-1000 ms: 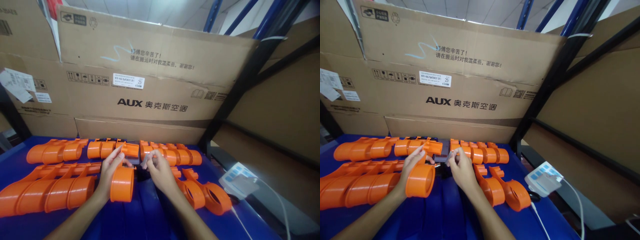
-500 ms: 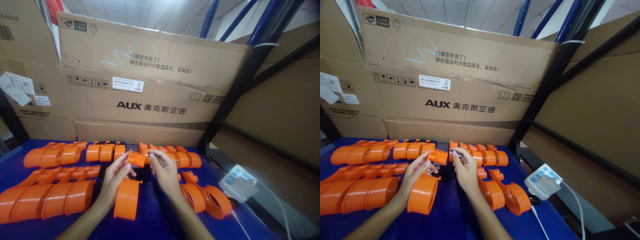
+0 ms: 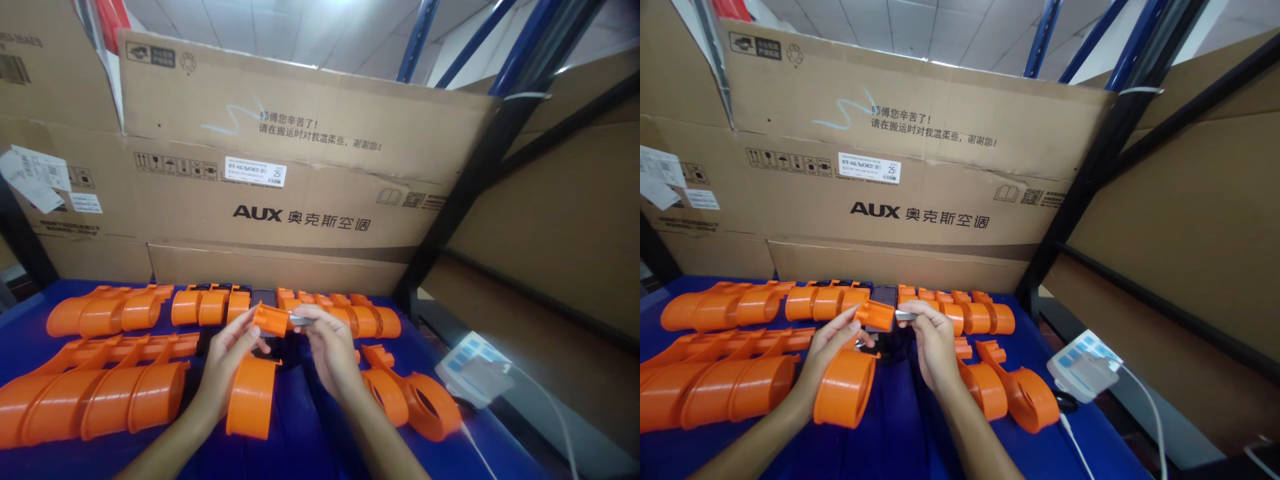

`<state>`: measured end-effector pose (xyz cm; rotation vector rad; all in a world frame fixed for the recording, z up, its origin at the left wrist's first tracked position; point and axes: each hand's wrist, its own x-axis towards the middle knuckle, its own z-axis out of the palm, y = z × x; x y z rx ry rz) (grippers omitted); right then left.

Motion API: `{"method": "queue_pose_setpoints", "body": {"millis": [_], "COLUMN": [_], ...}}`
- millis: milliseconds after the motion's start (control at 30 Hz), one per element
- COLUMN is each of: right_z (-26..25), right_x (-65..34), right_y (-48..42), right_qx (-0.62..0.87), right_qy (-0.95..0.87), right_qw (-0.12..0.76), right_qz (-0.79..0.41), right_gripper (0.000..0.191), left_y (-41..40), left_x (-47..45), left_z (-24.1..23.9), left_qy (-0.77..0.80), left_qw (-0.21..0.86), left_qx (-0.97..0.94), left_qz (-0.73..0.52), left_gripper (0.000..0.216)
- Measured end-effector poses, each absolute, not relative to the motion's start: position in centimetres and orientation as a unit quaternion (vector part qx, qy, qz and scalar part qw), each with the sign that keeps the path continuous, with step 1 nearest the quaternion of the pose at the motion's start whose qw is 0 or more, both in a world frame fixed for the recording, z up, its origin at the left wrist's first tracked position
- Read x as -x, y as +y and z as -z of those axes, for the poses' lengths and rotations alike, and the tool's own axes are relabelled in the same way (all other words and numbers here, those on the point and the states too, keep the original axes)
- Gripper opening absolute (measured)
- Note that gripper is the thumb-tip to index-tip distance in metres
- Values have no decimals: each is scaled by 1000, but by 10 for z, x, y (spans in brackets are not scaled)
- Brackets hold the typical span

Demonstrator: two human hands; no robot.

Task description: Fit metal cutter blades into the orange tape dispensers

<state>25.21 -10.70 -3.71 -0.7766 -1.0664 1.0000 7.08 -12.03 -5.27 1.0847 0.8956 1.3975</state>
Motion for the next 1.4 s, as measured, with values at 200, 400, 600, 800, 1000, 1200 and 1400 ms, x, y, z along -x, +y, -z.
{"method": "queue_pose_setpoints", "body": {"millis": [200, 400, 600, 800, 1000, 1200, 1400], "right_z": [36, 36, 38, 41, 35, 36, 36], "right_x": [-251, -248, -249, -249, -253, -250, -249], "right_y": [-109, -112, -110, -110, -114, -117, -113], "right_qx": [360, 380, 386, 404, 430, 431, 367], "right_qy": [-484, -532, -543, -554, -630, -639, -549], "right_qw": [687, 679, 677, 670, 623, 615, 676], "right_qz": [-405, -334, -313, -284, -173, -164, -326], "right_gripper": [27, 35, 29, 28, 20, 21, 40], "left_y": [-121, -123, -124, -125, -123, -124, -120], "left_x": [-71, -73, -74, -76, -74, -76, -72], "left_z": [55, 52, 50, 47, 51, 51, 49], "left_qy": [373, 368, 364, 349, 349, 348, 367], "left_qw": [552, 562, 570, 548, 524, 532, 544], "left_qx": [-451, -426, -410, -436, -469, -467, -402], "left_qz": [-595, -606, -612, -623, -619, -615, -639], "left_gripper": [62, 64, 69, 63, 60, 63, 72]}}
